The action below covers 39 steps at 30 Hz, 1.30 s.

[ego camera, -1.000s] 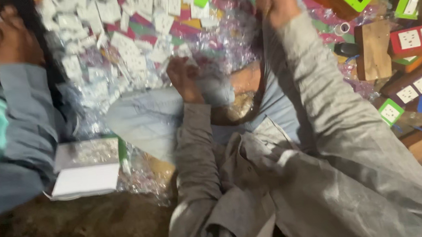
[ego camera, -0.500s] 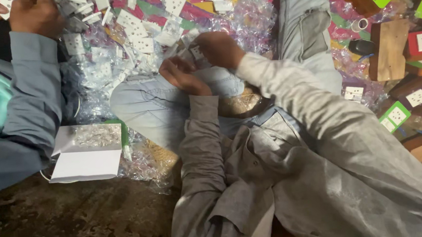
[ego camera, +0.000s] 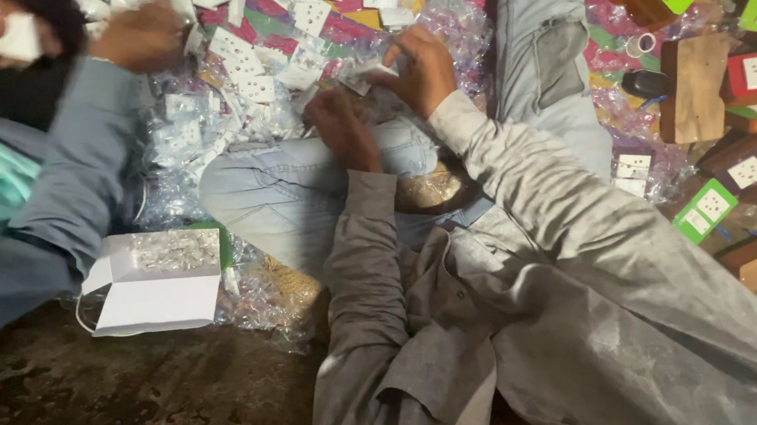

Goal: The person sits cross-legged on the floor and assembles white electrical switch and socket faceplates one at a time, fitting components onto each plate by hand and using a small screwdriver, then sets finished plates aside on the plastic-covered work area.

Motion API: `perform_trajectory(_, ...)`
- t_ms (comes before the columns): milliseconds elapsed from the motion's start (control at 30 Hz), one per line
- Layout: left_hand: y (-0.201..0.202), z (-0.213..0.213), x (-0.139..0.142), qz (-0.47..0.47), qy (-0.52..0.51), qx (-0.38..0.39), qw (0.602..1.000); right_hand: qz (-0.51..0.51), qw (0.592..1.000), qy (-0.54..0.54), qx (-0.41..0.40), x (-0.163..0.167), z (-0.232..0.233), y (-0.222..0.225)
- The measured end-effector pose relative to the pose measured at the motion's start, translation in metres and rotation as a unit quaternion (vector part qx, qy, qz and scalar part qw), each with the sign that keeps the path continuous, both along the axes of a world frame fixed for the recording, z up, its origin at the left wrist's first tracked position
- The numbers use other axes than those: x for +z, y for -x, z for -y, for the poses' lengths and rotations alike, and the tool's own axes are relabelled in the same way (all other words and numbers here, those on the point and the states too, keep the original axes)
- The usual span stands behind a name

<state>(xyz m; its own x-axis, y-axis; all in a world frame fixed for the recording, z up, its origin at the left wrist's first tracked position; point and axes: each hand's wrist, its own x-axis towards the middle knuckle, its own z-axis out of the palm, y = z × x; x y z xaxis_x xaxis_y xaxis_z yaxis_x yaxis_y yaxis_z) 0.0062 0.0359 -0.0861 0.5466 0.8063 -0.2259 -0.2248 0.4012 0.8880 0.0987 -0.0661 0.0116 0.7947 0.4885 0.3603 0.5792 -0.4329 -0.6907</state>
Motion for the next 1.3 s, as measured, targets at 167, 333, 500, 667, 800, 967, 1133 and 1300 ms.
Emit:
perform_trajectory(167, 0.003, 0.004, 0.017, 0.130, 0.188, -0.202, 0.952, -0.003, 0.994, 0.008, 0.105, 0.034, 0.021, 0.034)
perform_trajectory(333, 0.006, -0.002, 0.030, 0.123, 0.145, -0.213, 0.958, -0.351, 0.921, -0.136, 0.098, 0.012, 0.054, 0.037)
perform_trajectory(500, 0.004, -0.005, 0.037, 0.086, 0.181, -0.243, 0.949, -0.610, 0.737, -0.291, -0.032, 0.004, 0.079, 0.025)
perform_trajectory(667, 0.005, -0.001, 0.037, -0.003, 0.129, -0.140, 0.982, -0.131, 0.985, 0.032, 0.105, 0.034, 0.074, 0.056)
perform_trajectory(800, 0.006, 0.000, 0.025, -0.046, 0.026, -0.087, 0.995, -0.060, 0.985, 0.099, 0.125, 0.049, 0.065, 0.065)
perform_trajectory(967, 0.001, 0.000, 0.008, -0.111, 0.053, -0.147, 0.981, -0.038, 0.986, 0.133, 0.094, 0.040, 0.069, 0.064)
perform_trajectory(1133, -0.001, 0.011, 0.013, -0.133, -0.369, -0.061, 0.918, 0.011, 0.986, 0.137, 0.096, 0.018, 0.068, 0.070)
perform_trajectory(1300, -0.002, 0.021, 0.036, -0.233, -0.265, -0.037, 0.935, -0.011, 0.992, 0.121, 0.014, 0.008, 0.056, 0.086)
